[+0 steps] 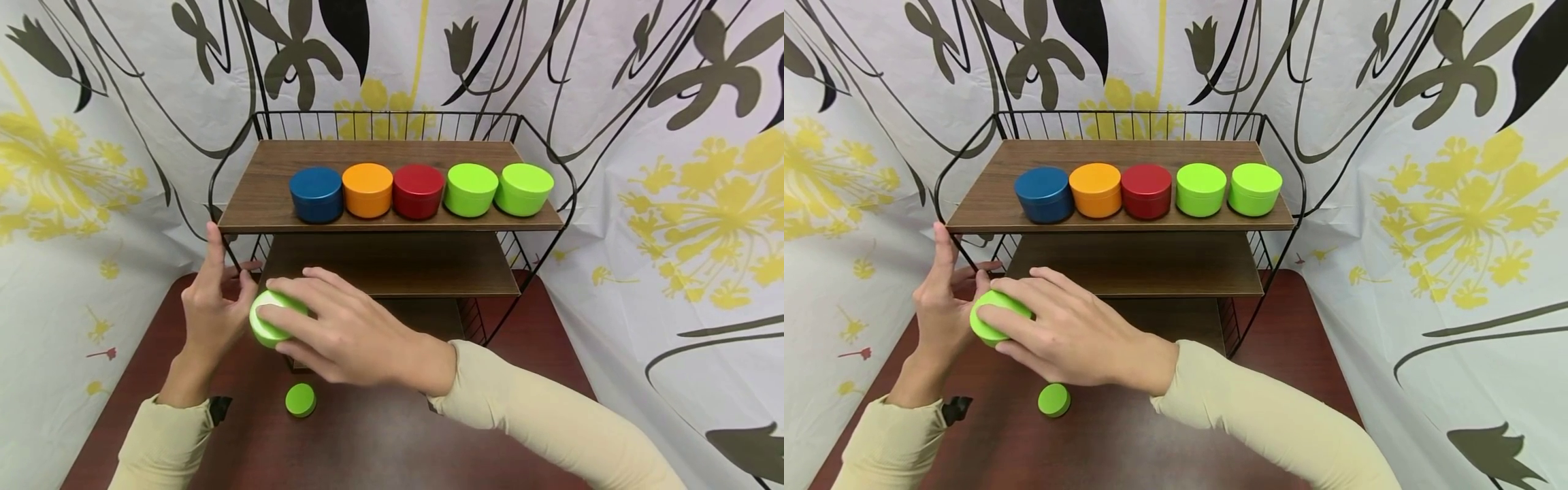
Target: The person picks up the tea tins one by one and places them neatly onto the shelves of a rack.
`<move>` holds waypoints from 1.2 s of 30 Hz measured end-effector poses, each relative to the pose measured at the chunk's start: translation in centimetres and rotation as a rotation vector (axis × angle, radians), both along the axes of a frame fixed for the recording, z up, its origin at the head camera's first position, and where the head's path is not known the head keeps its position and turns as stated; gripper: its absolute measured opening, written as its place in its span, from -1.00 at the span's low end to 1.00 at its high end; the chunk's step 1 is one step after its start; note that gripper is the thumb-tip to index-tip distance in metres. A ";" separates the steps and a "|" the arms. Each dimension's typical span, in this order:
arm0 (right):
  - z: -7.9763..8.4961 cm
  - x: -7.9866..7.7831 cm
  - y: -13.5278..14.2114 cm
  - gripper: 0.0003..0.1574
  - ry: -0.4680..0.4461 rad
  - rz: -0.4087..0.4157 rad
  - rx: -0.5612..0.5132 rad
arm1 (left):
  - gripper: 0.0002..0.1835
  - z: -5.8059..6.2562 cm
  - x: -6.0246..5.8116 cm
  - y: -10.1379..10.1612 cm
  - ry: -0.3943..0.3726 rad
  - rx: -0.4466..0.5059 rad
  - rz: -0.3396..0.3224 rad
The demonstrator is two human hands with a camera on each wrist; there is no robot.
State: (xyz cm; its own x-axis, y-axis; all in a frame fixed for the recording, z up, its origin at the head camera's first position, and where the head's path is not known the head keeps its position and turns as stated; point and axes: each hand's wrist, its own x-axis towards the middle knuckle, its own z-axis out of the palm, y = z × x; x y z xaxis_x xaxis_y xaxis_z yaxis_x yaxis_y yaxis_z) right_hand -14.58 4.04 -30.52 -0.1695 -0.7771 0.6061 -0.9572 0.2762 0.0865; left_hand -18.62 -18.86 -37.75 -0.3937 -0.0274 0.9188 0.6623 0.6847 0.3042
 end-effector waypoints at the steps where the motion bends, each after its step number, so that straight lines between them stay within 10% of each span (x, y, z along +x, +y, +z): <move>1: 0.2 0.0 0.0 -0.54 0.006 -0.002 -0.001 | -0.15 0.0 0.0 0.0 -0.002 -0.001 -0.001; 36: 6.9 -2.9 -1.5 -0.57 0.085 -0.060 -0.055 | -0.23 0.0 0.0 -0.1 0.004 -0.005 -0.022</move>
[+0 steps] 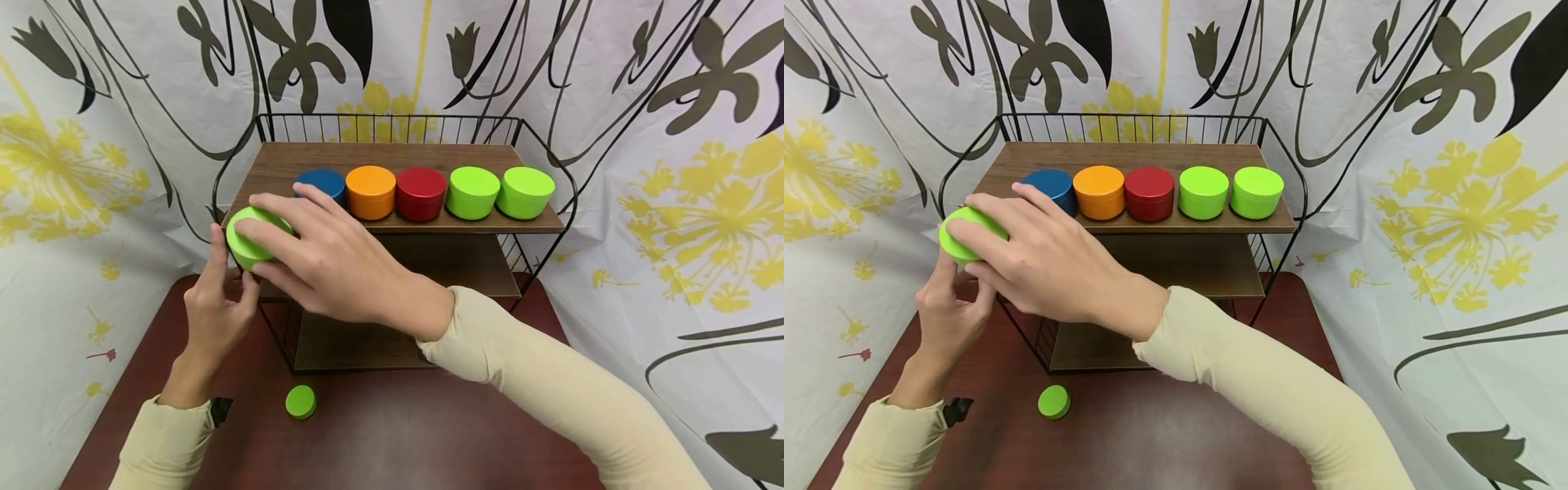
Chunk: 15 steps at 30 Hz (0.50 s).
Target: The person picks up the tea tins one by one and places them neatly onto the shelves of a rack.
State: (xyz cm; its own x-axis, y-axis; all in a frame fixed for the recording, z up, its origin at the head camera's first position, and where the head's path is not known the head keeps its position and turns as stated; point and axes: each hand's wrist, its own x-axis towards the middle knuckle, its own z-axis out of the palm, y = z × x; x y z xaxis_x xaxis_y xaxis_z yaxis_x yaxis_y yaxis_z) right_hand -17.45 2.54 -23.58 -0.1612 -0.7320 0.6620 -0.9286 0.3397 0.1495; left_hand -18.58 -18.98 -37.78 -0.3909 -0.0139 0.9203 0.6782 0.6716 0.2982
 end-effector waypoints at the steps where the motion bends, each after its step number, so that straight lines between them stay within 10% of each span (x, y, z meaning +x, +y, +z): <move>1: 0.2 -0.1 -0.1 -0.57 -0.002 -0.007 0.001 | -0.22 0.0 0.0 0.0 0.002 0.000 0.002; 15: 1.6 -1.4 -0.7 -0.52 -0.033 -0.113 0.013 | -0.20 -0.2 -0.2 0.0 0.016 -0.007 0.002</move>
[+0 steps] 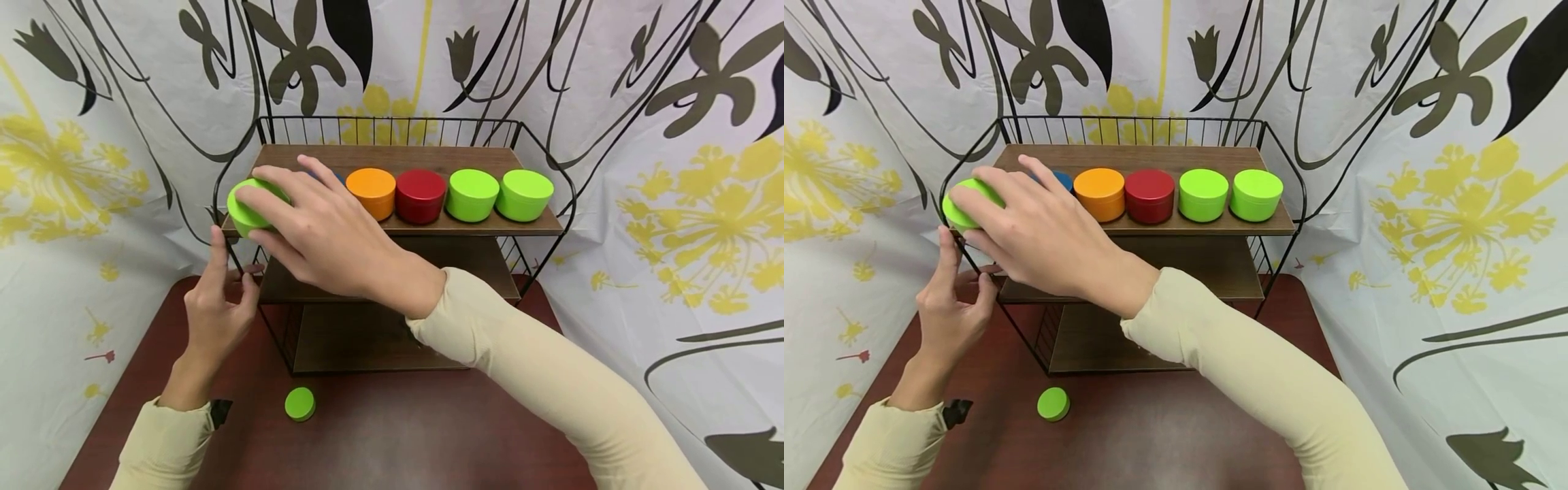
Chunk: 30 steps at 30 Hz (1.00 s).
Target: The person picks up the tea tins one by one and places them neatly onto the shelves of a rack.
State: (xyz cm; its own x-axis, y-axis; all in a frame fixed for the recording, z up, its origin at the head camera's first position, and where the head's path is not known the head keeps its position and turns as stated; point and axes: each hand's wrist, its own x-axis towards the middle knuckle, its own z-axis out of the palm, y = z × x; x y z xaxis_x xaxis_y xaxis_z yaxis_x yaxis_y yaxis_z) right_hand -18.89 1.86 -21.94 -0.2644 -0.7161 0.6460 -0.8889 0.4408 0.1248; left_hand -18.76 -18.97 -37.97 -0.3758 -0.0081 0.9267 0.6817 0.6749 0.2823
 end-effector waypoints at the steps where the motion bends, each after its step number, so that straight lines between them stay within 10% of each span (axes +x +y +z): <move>1: 0.1 -0.1 -0.1 -0.52 -0.007 -0.013 0.007 | -0.20 0.0 0.0 0.0 0.000 0.000 0.002; 30: 0.9 -1.6 -1.9 -0.46 -0.083 -0.322 0.188 | -0.19 0.1 0.1 0.1 -0.013 0.018 0.005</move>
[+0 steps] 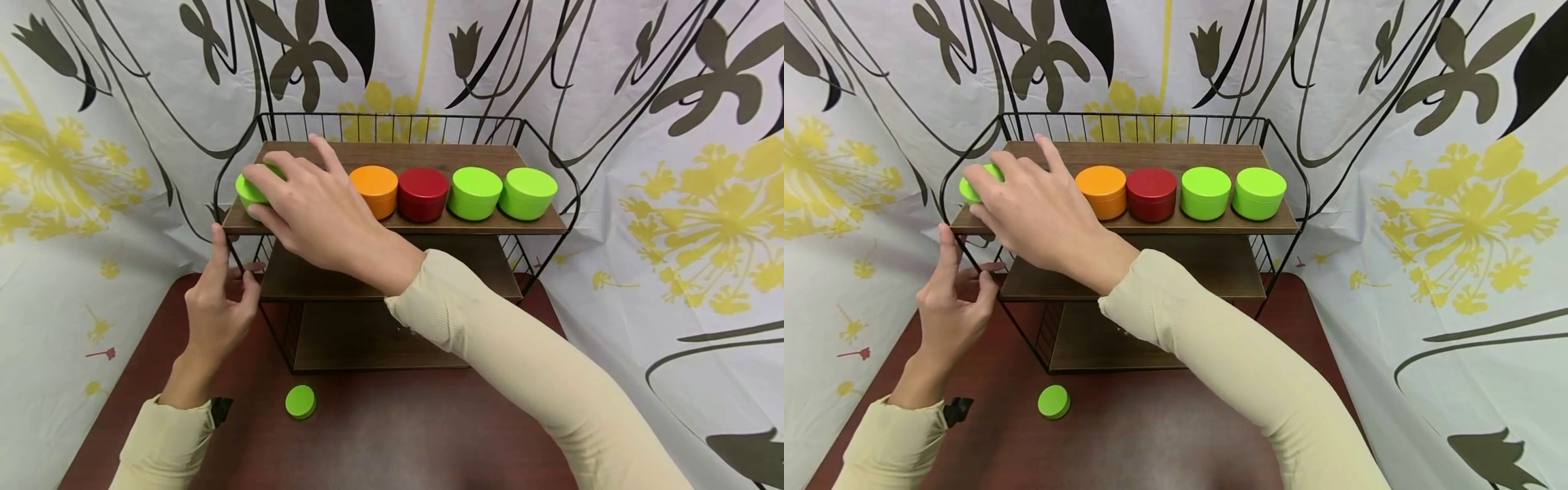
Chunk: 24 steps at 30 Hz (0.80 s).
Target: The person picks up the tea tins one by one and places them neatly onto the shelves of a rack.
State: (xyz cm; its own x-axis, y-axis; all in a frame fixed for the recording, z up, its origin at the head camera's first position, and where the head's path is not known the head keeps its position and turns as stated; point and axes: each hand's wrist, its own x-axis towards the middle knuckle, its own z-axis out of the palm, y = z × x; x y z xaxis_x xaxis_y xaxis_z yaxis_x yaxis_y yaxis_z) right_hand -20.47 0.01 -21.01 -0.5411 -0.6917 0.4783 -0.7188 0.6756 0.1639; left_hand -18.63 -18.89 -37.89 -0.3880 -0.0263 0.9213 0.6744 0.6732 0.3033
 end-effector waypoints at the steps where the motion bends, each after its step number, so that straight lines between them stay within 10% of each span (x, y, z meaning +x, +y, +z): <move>1: 0.0 0.0 0.0 -0.45 -0.002 -0.006 0.001 | -0.18 0.0 0.0 0.0 -0.001 -0.001 0.001; 24: -0.4 -0.2 0.4 -0.48 0.012 -0.038 -0.011 | -0.18 0.1 0.1 0.1 0.002 0.001 -0.005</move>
